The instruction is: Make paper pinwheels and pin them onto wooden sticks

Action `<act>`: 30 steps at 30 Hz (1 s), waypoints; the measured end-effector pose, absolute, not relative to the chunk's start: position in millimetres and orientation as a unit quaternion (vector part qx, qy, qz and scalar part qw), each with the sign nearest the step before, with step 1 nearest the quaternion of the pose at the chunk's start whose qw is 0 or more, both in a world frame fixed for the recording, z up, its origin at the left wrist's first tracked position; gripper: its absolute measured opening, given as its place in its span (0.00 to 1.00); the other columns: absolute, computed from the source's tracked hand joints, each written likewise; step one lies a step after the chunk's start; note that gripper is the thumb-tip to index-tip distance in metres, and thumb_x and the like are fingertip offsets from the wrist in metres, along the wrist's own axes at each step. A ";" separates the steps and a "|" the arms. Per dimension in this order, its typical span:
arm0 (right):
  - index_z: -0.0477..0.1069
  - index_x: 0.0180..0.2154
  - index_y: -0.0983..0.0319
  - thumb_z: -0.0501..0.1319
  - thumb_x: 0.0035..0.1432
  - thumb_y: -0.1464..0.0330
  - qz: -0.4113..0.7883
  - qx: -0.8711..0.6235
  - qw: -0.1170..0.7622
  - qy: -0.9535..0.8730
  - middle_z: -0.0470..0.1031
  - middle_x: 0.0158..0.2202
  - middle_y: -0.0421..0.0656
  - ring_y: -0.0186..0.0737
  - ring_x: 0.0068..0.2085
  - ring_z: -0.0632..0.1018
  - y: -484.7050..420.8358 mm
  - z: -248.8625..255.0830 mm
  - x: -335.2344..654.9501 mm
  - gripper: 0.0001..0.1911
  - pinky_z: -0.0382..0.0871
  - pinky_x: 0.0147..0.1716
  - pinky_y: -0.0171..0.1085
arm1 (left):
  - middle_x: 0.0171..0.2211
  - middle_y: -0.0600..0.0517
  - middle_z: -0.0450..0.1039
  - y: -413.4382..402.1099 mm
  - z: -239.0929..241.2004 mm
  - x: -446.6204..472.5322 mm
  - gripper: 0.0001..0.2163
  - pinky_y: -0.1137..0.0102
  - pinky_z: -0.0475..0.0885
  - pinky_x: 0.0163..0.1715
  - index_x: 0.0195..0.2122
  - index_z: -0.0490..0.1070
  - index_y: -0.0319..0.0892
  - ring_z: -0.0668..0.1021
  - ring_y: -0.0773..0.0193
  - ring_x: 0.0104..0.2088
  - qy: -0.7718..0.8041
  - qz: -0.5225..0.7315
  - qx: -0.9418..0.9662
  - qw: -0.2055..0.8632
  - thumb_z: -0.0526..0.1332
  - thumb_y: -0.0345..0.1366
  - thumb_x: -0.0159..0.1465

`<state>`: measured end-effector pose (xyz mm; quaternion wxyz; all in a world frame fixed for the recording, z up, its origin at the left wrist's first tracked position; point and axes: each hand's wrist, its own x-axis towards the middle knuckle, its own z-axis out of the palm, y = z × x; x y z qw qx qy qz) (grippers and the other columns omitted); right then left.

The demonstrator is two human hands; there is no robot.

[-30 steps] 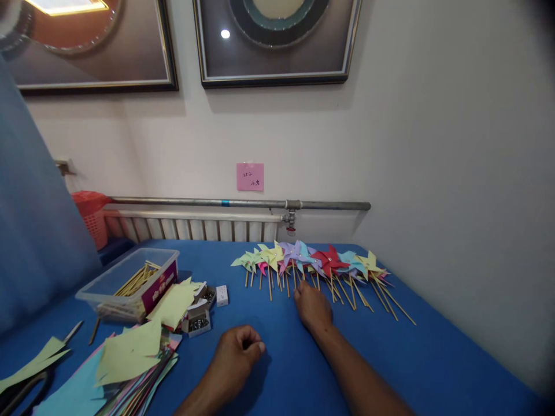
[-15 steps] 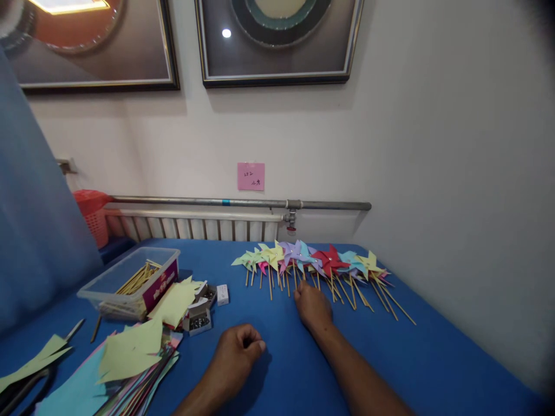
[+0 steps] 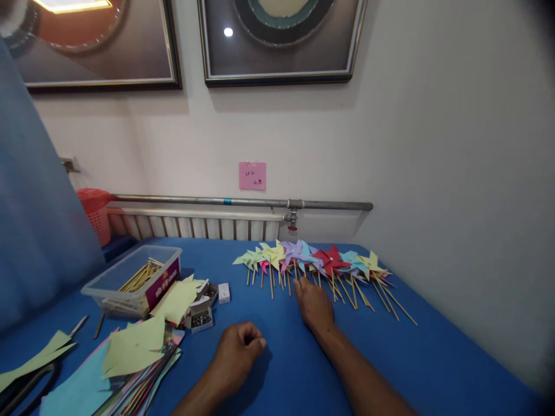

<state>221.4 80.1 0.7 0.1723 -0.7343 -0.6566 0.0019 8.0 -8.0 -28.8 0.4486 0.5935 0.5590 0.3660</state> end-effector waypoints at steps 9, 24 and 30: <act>0.73 0.31 0.59 0.46 0.79 0.61 -0.040 -0.610 0.259 -0.748 0.82 0.32 0.47 0.42 0.34 0.80 48.5 15.2 190.2 0.26 0.59 0.35 0.38 | 0.23 0.57 0.66 -10.8 -14.7 5.2 0.07 0.69 0.57 0.30 0.26 0.70 0.42 0.68 0.65 0.28 0.591 0.328 0.635 0.373 0.61 0.33 0.62; 0.61 0.25 0.56 0.45 0.78 0.55 0.119 -0.430 0.379 -0.811 0.72 0.24 0.39 0.41 0.30 0.73 -46.5 -19.4 166.4 0.28 0.64 0.38 0.39 | 0.33 0.50 0.82 -11.6 -16.6 0.5 0.08 0.69 0.62 0.35 0.31 0.78 0.42 0.78 0.61 0.35 0.602 0.266 0.703 0.271 0.60 0.32 0.65; 0.58 0.25 0.56 0.43 0.77 0.51 0.260 -0.451 0.358 -0.775 0.69 0.24 0.38 0.38 0.26 0.68 -50.7 -24.5 166.0 0.28 0.59 0.29 0.37 | 0.36 0.49 0.83 -12.9 -8.8 -2.1 0.08 0.68 0.63 0.36 0.34 0.80 0.42 0.80 0.60 0.38 0.619 0.234 0.708 0.245 0.61 0.33 0.66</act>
